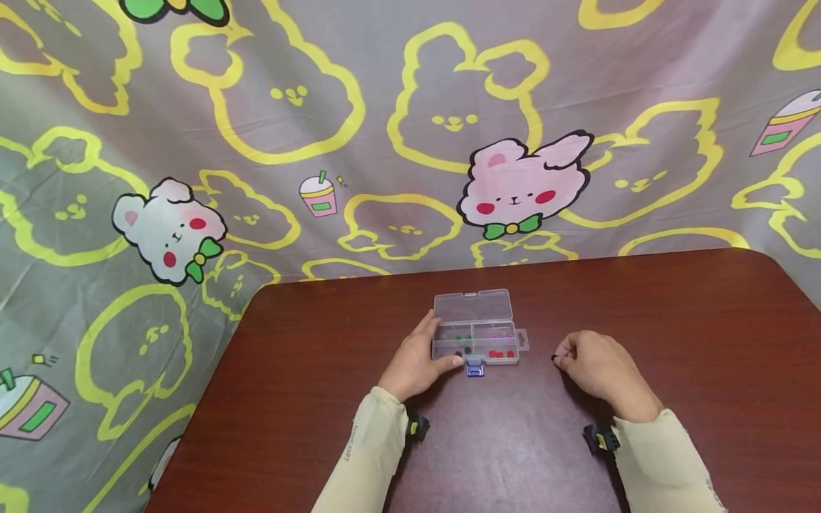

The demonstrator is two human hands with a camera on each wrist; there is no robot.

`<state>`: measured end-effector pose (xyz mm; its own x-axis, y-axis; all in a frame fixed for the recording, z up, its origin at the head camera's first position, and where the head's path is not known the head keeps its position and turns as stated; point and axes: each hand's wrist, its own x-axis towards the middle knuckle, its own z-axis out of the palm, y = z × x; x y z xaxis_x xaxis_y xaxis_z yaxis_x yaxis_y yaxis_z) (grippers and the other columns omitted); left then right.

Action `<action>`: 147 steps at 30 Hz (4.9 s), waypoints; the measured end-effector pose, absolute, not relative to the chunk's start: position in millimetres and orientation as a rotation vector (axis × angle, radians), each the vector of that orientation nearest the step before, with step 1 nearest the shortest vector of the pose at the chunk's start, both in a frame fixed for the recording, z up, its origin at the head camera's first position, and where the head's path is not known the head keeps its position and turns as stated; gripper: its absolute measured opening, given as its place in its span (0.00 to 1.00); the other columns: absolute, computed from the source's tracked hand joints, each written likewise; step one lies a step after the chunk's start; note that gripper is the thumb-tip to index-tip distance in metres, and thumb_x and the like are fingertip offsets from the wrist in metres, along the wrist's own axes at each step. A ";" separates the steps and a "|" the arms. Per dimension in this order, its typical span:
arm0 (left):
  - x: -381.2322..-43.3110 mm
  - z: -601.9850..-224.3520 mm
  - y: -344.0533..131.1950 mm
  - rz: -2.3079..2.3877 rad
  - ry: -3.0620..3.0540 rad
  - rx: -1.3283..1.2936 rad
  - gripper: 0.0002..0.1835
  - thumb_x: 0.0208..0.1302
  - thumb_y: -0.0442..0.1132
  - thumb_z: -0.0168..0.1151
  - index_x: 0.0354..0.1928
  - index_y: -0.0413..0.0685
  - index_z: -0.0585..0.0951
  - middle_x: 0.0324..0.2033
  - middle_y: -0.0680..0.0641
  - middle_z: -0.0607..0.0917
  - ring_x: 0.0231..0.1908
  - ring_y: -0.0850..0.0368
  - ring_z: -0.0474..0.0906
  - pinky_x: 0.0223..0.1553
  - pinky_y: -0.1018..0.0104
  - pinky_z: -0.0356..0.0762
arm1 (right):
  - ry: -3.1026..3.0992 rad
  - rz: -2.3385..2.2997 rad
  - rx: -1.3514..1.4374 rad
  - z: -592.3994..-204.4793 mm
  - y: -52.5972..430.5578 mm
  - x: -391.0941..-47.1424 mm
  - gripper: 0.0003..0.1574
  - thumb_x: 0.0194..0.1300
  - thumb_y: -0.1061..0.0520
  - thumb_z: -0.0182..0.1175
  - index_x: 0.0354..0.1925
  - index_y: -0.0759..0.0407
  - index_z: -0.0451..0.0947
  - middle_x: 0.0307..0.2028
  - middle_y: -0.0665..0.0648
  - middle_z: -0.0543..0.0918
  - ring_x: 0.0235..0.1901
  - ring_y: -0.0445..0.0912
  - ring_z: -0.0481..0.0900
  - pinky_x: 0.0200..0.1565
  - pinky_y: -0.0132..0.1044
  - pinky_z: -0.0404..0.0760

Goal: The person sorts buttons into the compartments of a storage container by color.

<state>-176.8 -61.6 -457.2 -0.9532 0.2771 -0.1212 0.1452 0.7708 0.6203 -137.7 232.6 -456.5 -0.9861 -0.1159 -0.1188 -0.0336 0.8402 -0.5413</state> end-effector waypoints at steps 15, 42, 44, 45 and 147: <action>-177.1 -457.8 -60.7 0.930 2.766 0.325 0.45 0.62 0.51 0.73 0.75 0.40 0.63 0.78 0.47 0.55 0.73 0.48 0.60 0.68 0.53 0.66 | 2.966 -0.860 -0.094 -457.8 225.9 -134.2 0.05 0.66 0.59 0.63 0.31 0.57 0.81 0.23 0.48 0.78 0.23 0.44 0.71 0.27 0.40 0.69; -176.0 -457.3 -60.8 0.938 2.755 0.313 0.46 0.61 0.51 0.73 0.75 0.40 0.63 0.78 0.48 0.55 0.73 0.48 0.61 0.68 0.53 0.66 | 3.148 -0.916 -0.204 -439.8 185.9 -136.1 0.04 0.60 0.63 0.67 0.30 0.58 0.81 0.25 0.50 0.75 0.24 0.44 0.69 0.26 0.39 0.67; -176.1 -457.2 -60.7 0.940 2.756 0.318 0.46 0.62 0.51 0.73 0.75 0.40 0.63 0.78 0.48 0.55 0.73 0.48 0.61 0.68 0.53 0.66 | 3.148 -0.917 -0.204 -438.4 183.0 -136.4 0.03 0.59 0.63 0.67 0.31 0.59 0.81 0.25 0.50 0.75 0.24 0.44 0.69 0.27 0.39 0.67; -176.2 -457.0 -60.7 0.943 2.754 0.319 0.46 0.62 0.51 0.73 0.75 0.40 0.63 0.78 0.48 0.55 0.73 0.48 0.61 0.68 0.53 0.66 | 3.147 -0.918 -0.204 -437.7 181.6 -136.5 0.03 0.59 0.63 0.67 0.31 0.59 0.81 0.25 0.50 0.75 0.25 0.44 0.70 0.27 0.39 0.68; -177.6 -457.9 -62.8 0.918 2.750 0.362 0.46 0.63 0.51 0.71 0.76 0.37 0.61 0.78 0.45 0.54 0.73 0.47 0.60 0.68 0.54 0.66 | 3.117 -1.005 -0.402 -453.9 106.0 -164.5 0.03 0.59 0.63 0.71 0.31 0.56 0.85 0.28 0.50 0.80 0.28 0.42 0.78 0.28 0.39 0.79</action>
<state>-177.6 -62.8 -457.9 -0.9455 0.2993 -0.1285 0.1621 0.7746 0.6113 -164.5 106.0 -453.9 -0.9580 -0.1805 0.2226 -0.2765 0.7862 -0.5527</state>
